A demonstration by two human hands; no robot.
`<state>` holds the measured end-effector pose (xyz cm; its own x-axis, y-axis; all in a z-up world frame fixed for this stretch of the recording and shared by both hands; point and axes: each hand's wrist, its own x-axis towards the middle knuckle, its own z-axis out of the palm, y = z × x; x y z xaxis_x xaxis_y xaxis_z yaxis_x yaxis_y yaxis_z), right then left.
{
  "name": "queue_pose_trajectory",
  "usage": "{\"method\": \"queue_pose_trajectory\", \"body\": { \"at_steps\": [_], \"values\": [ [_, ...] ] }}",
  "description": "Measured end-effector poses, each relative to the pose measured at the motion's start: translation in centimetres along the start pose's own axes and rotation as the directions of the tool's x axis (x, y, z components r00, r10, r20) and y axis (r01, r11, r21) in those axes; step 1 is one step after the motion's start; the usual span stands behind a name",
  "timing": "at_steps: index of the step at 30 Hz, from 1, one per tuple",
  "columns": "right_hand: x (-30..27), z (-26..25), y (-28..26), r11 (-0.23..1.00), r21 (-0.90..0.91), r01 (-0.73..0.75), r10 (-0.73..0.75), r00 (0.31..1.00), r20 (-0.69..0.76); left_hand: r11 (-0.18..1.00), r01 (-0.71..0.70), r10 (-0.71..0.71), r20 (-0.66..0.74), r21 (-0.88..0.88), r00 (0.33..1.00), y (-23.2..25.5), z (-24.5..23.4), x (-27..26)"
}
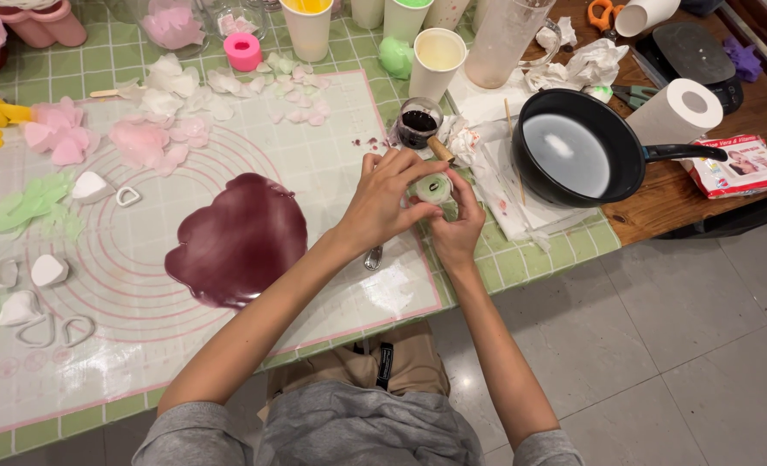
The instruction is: The recorder is decorating a green cylindrical object, likely a candle, with small white wax elements and spreading poured red liquid wax on a silicone mat.
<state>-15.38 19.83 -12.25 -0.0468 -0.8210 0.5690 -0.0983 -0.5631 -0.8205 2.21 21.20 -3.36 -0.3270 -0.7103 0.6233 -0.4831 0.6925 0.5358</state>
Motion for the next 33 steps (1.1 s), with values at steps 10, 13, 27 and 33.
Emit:
{"method": "queue_pose_trajectory", "body": {
  "at_steps": [10,13,27,33],
  "values": [
    [0.4,0.8,-2.3,0.988,0.133,-0.084,0.086,0.996,-0.006,1.0,0.0,-0.001,-0.05,-0.016,0.999,1.4,-0.2,0.0],
    [0.4,0.8,-2.0,0.996,0.069,-0.053,0.054,0.998,-0.02,1.0,-0.009,0.009,-0.088,-0.001,0.996,1.7,-0.2,-0.3],
    [-0.2,0.1,0.0,0.999,-0.043,-0.026,0.024,0.999,-0.045,0.998,-0.049,0.052,-0.104,0.031,0.993,1.6,0.8,-0.4],
    [0.5,0.6,-2.0,0.999,0.043,-0.032,0.031,0.999,0.017,0.999,-0.023,0.026,-0.103,0.034,0.994,-2.4,-2.8,0.7]
  ]
}}
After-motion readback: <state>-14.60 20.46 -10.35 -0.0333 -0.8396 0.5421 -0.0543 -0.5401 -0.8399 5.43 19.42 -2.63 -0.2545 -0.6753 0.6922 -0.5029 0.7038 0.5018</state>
